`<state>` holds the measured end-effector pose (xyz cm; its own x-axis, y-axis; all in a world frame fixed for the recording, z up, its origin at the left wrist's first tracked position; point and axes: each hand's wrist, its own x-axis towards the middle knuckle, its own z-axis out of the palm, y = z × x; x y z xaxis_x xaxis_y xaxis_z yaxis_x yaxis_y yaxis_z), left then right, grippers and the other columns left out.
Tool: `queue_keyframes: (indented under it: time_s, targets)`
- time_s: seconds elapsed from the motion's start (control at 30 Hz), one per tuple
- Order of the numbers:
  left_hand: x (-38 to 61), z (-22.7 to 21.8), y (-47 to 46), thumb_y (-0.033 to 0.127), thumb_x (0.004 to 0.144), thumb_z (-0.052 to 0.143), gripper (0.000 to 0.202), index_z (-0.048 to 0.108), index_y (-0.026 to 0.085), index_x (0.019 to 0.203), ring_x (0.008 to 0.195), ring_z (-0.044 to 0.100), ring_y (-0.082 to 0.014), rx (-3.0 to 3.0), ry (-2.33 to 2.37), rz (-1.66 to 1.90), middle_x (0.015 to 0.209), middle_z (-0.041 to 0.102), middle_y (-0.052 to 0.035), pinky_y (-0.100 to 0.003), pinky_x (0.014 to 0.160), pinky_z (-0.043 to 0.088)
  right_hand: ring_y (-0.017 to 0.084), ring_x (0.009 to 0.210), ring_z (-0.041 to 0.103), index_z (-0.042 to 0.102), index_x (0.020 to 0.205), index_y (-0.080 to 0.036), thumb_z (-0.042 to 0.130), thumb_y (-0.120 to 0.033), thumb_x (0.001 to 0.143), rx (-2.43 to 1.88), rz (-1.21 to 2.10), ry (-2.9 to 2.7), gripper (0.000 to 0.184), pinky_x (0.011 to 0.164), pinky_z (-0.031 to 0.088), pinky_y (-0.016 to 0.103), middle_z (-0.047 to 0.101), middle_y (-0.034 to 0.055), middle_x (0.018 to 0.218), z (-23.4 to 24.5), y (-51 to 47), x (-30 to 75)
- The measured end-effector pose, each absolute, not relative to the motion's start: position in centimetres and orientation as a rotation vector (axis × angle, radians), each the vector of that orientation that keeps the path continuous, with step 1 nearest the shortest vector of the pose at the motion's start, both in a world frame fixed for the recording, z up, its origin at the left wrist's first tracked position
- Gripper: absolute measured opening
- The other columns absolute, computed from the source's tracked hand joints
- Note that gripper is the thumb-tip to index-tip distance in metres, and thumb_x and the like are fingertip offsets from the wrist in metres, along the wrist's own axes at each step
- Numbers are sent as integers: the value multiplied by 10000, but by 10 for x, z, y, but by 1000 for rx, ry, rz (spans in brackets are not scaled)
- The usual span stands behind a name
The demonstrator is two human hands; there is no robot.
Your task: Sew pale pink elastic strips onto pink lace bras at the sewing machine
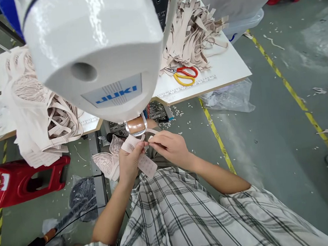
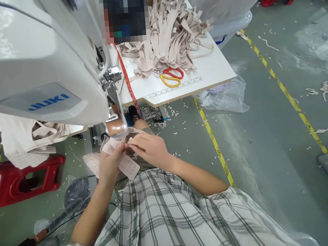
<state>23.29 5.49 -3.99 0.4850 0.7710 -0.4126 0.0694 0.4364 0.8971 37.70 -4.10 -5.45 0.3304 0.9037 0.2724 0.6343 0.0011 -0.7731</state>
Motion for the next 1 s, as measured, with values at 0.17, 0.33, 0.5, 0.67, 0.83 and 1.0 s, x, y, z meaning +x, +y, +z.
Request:
queue_keyframes:
  time_s: [0.17, 0.33, 0.5, 0.67, 0.83, 1.0]
  targets:
    - [236, -39, 46, 347, 796, 775, 292, 740, 182, 1034, 937, 671, -197, 1012, 974, 579, 1019, 739, -62, -308, 837, 530, 160, 918, 663, 707, 1009, -259, 525, -307, 975, -1698, 409, -1335, 191, 766, 484, 277, 736, 30, 997, -52, -31, 368]
    - [231, -34, 44, 383, 845, 712, 252, 750, 179, 988, 927, 670, -220, 1256, 1039, 501, 984, 742, -65, -299, 773, 528, 132, 747, 608, 700, 914, -239, 566, -316, 943, -1756, 607, -1280, 157, 683, 422, 271, 692, 15, 890, -48, -28, 378]
    - [227, -33, 44, 354, 824, 728, 213, 770, 179, 937, 736, 640, -185, 1402, 999, 489, 779, 717, -31, -280, 657, 508, 123, 703, 550, 667, 806, -218, 630, -212, 840, -1658, 808, -1341, 50, 660, 367, 252, 621, -11, 781, -41, -27, 393]
    - [227, -29, 45, 349, 791, 757, 208, 770, 169, 893, 620, 597, -162, 1364, 918, 505, 664, 678, -16, -277, 600, 502, 122, 701, 504, 614, 768, -200, 602, -176, 827, -1565, 891, -1497, 64, 648, 335, 249, 571, -22, 732, -32, -24, 401]
    - [228, -39, 47, 336, 793, 765, 223, 759, 173, 945, 606, 584, -130, 1240, 888, 482, 697, 682, -6, -254, 611, 505, 127, 711, 492, 590, 779, -195, 533, -204, 884, -1538, 938, -1558, 120, 662, 341, 250, 550, -19, 729, -33, -23, 403]
    - [232, -52, 49, 364, 797, 770, 297, 729, 167, 1016, 801, 659, -173, 1104, 821, 412, 900, 729, -53, -286, 758, 541, 131, 751, 531, 622, 770, -184, 572, -216, 865, -1617, 1003, -1396, 111, 694, 366, 248, 611, -11, 760, -40, -24, 399]
